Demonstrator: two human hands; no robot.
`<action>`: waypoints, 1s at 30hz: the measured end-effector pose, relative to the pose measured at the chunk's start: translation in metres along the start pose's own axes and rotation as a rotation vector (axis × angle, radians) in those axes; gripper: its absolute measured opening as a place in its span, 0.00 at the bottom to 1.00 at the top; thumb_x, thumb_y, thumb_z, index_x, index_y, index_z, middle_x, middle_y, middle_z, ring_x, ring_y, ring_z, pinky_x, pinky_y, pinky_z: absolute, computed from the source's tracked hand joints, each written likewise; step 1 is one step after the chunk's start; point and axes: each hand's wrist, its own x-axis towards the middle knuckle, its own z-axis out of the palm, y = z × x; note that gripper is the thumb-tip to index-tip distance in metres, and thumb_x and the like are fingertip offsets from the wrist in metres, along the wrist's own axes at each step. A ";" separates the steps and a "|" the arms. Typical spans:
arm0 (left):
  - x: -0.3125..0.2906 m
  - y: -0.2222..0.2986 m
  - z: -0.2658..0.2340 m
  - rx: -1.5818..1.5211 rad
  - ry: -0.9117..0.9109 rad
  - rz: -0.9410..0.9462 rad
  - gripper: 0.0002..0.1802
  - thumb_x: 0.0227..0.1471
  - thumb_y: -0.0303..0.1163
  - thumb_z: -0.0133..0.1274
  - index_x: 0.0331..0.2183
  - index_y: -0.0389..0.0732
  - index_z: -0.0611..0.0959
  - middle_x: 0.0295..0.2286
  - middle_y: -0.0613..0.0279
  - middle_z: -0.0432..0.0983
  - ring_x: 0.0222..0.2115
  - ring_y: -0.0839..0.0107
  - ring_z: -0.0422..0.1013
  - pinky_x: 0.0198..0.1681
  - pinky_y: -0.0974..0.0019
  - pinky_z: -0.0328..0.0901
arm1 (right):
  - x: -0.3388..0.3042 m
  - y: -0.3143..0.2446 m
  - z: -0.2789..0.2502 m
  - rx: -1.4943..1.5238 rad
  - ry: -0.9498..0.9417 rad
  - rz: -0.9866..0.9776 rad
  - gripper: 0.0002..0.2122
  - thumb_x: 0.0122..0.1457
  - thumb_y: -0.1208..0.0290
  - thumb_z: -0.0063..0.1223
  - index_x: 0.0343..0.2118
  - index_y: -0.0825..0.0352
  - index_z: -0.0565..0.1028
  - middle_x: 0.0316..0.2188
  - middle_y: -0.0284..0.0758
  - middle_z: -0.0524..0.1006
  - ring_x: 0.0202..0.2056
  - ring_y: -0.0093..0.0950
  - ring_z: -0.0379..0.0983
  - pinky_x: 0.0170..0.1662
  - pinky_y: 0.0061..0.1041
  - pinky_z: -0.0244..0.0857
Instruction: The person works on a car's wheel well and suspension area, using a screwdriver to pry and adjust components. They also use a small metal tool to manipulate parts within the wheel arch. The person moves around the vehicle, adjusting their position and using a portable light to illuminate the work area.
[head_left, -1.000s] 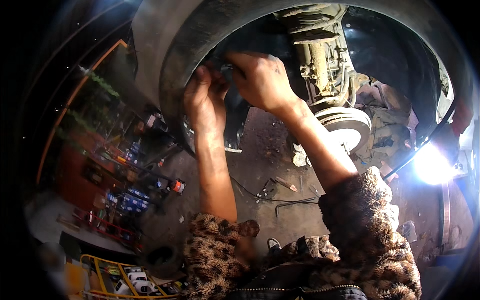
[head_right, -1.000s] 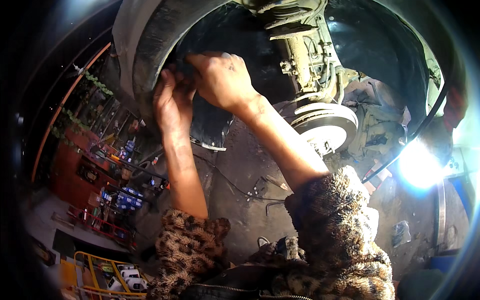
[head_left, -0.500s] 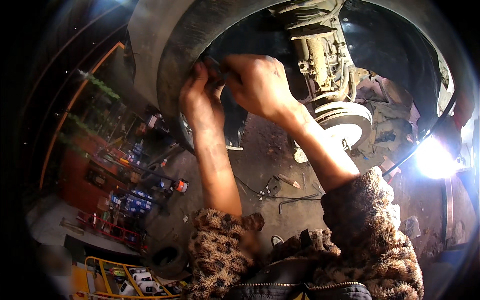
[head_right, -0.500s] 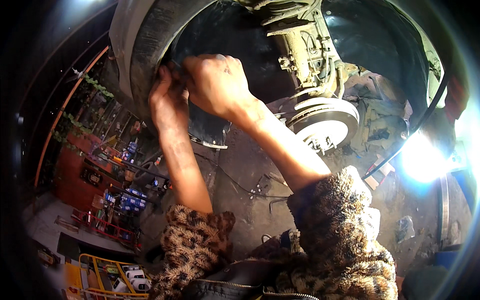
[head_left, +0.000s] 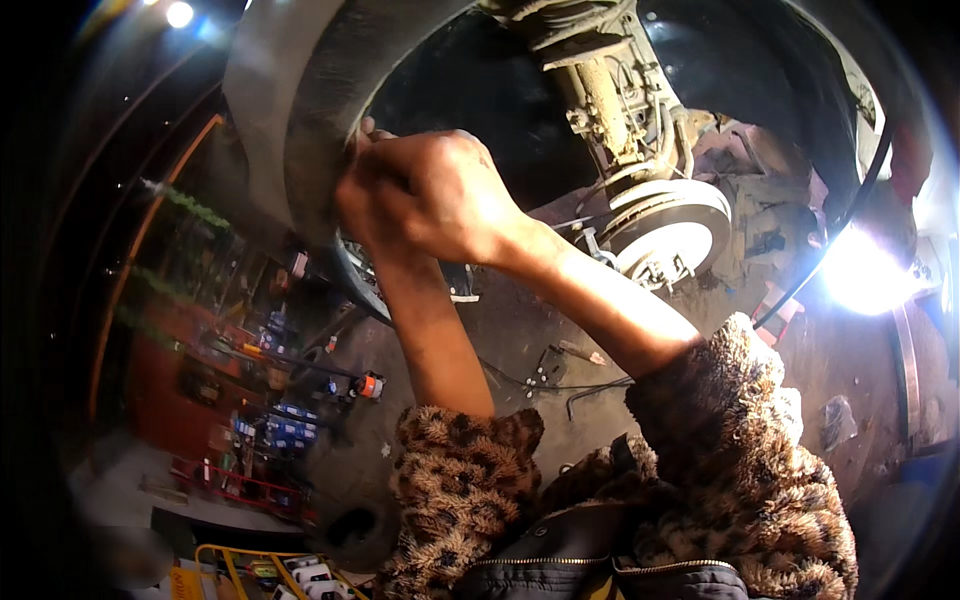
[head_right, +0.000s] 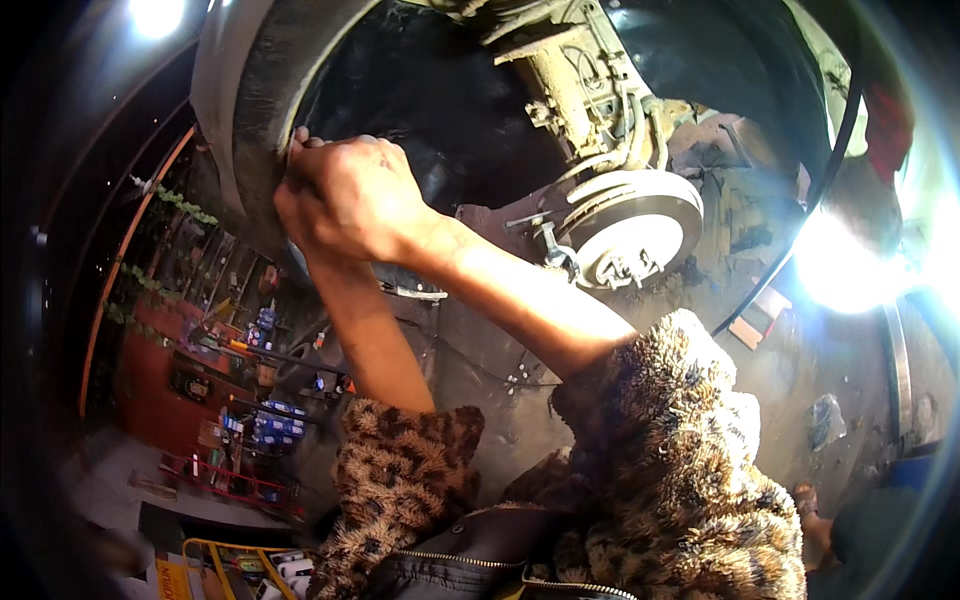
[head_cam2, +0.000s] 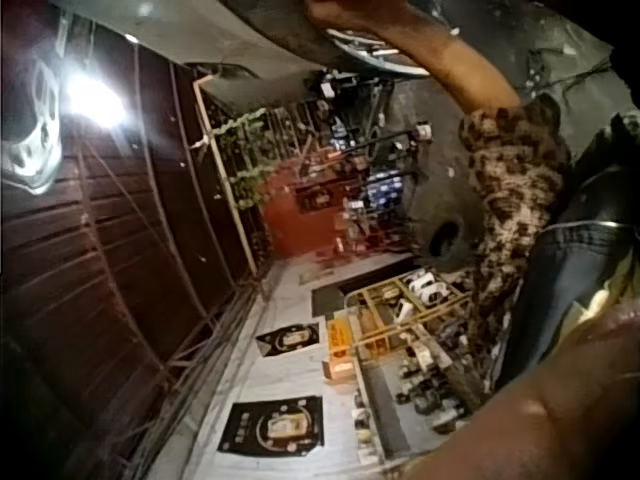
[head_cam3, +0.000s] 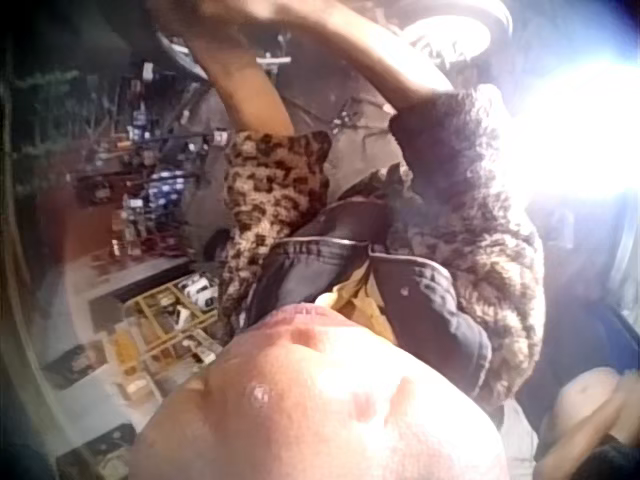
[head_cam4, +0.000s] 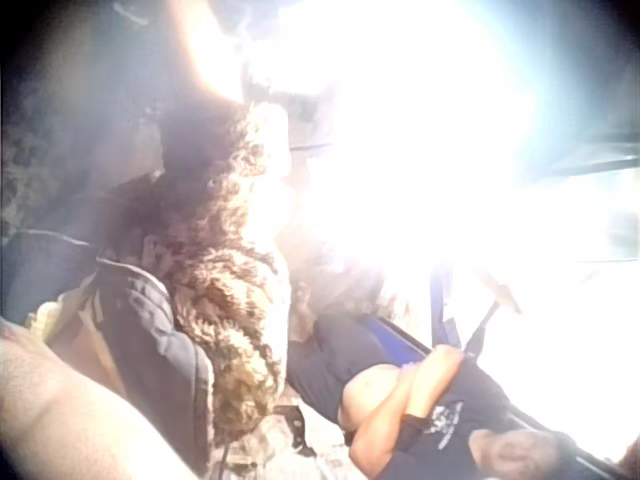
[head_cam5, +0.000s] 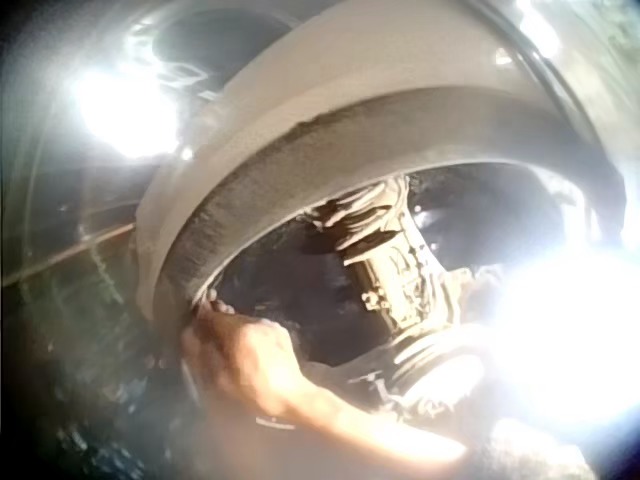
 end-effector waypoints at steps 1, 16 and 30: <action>-0.006 0.001 0.009 0.057 0.038 -0.025 0.12 0.60 0.31 0.43 0.40 0.33 0.75 0.30 0.64 0.71 0.30 0.77 0.68 0.37 0.73 0.64 | -0.002 0.004 -0.002 -0.019 0.007 0.010 0.08 0.48 0.71 0.50 0.29 0.69 0.75 0.22 0.48 0.74 0.28 0.46 0.73 0.32 0.37 0.67; -0.014 0.024 0.000 -0.480 -0.214 -0.382 0.11 0.55 0.36 0.52 0.34 0.38 0.72 0.25 0.68 0.60 0.28 0.73 0.57 0.43 0.66 0.58 | -0.002 0.046 -0.031 0.111 -0.173 0.280 0.12 0.48 0.64 0.52 0.30 0.66 0.79 0.27 0.45 0.78 0.34 0.40 0.75 0.39 0.35 0.68; -0.013 0.034 -0.022 -0.551 -0.172 -0.498 0.08 0.56 0.33 0.48 0.36 0.42 0.78 0.35 0.63 0.69 0.40 0.67 0.65 0.50 0.55 0.57 | 0.007 0.047 -0.023 0.618 -0.419 0.485 0.11 0.54 0.70 0.52 0.27 0.75 0.75 0.20 0.35 0.73 0.22 0.19 0.68 0.23 0.19 0.60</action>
